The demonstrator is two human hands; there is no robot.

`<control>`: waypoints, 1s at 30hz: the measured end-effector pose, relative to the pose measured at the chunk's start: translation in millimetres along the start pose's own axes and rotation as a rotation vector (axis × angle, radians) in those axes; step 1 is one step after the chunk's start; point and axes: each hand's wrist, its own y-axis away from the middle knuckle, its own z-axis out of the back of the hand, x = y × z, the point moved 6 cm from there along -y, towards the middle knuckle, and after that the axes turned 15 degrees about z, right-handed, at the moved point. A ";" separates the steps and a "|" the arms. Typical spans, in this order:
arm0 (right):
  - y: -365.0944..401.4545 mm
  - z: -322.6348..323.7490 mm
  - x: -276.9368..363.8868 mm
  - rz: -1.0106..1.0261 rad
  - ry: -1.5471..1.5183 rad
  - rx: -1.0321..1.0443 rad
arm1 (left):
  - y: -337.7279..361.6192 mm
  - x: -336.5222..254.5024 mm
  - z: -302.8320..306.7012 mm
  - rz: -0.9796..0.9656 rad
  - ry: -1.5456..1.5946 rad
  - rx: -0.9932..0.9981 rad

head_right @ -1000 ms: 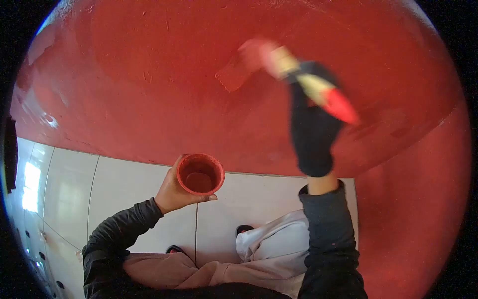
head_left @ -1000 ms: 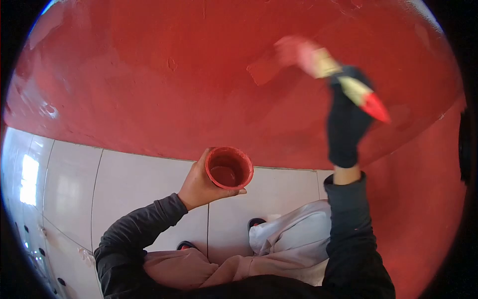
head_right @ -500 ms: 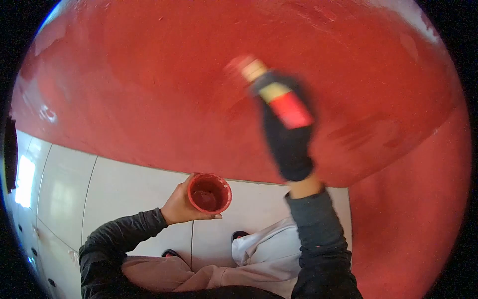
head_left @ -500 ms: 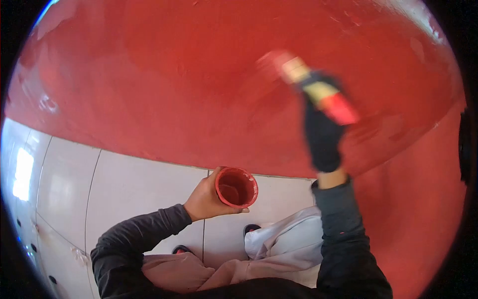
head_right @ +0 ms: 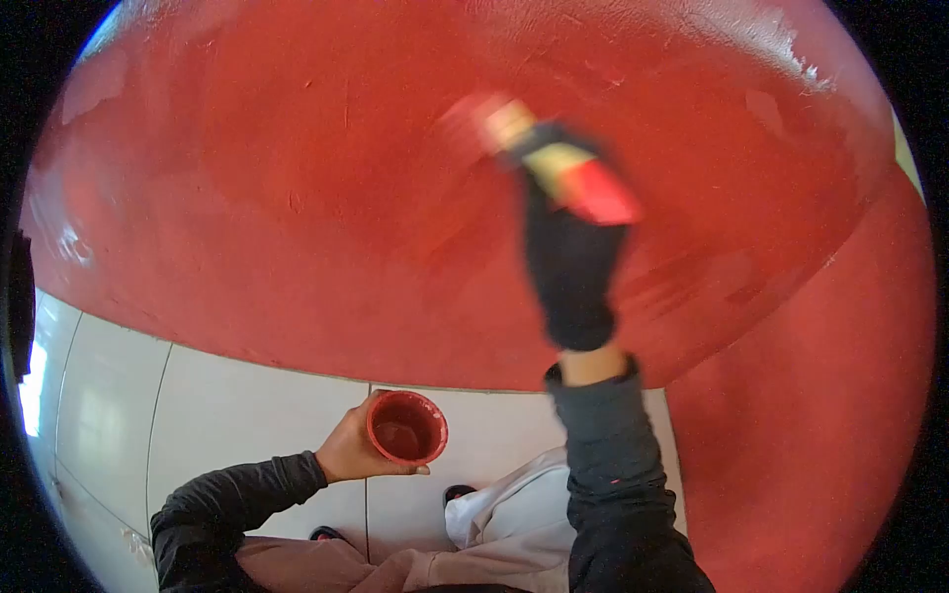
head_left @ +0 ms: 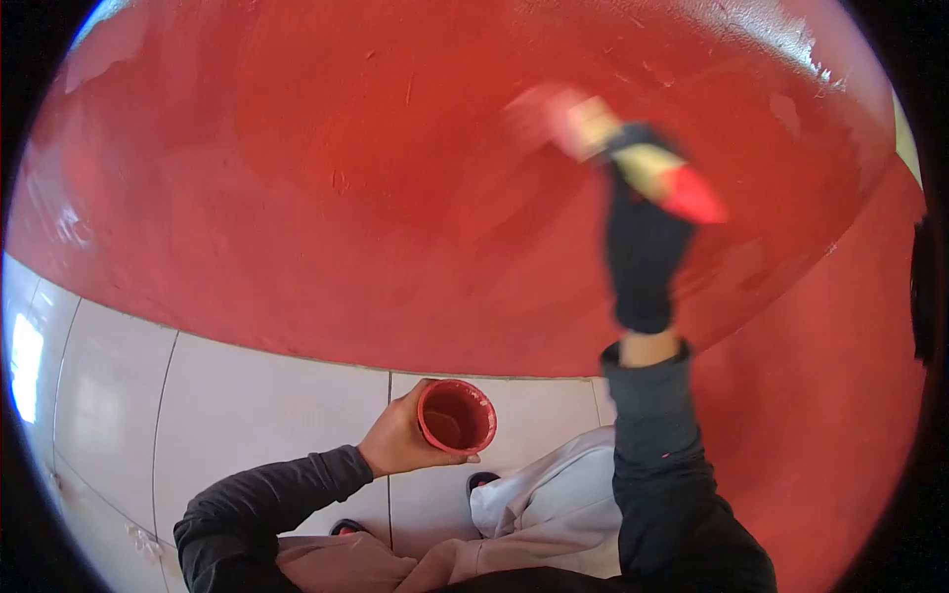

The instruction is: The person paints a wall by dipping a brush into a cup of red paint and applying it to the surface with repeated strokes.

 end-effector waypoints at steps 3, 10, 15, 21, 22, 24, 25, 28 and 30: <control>-38.7 36.2 2.0 0.208 0.253 -0.157 | 0.5 -2.7 -1.5 0.001 -0.008 0.013; 75.5 -56.7 63.3 0.258 -0.118 0.718 | -0.8 0.7 -2.7 -0.038 0.015 0.022; -43.4 40.5 -12.7 0.103 0.063 -0.078 | -3.4 1.3 -3.3 -0.016 0.000 0.047; -21.2 21.0 12.5 0.370 0.287 0.183 | -2.0 -0.8 -3.4 -0.008 0.062 0.043; -3.4 5.3 24.7 0.456 0.241 0.329 | -1.7 -0.9 -3.7 -0.010 0.045 0.043; -11.5 11.6 34.0 0.384 0.218 0.293 | -2.7 -3.5 0.9 -0.018 0.020 0.034; -17.6 16.9 34.8 0.302 0.191 0.267 | -2.7 -4.9 1.4 -0.021 0.008 0.030; -47.8 46.7 13.6 0.336 0.291 -0.051 | -4.5 -1.7 -5.0 -0.005 0.030 0.053; -40.0 31.4 10.6 0.343 0.296 0.132 | -4.9 -4.0 -2.9 -0.005 0.048 0.068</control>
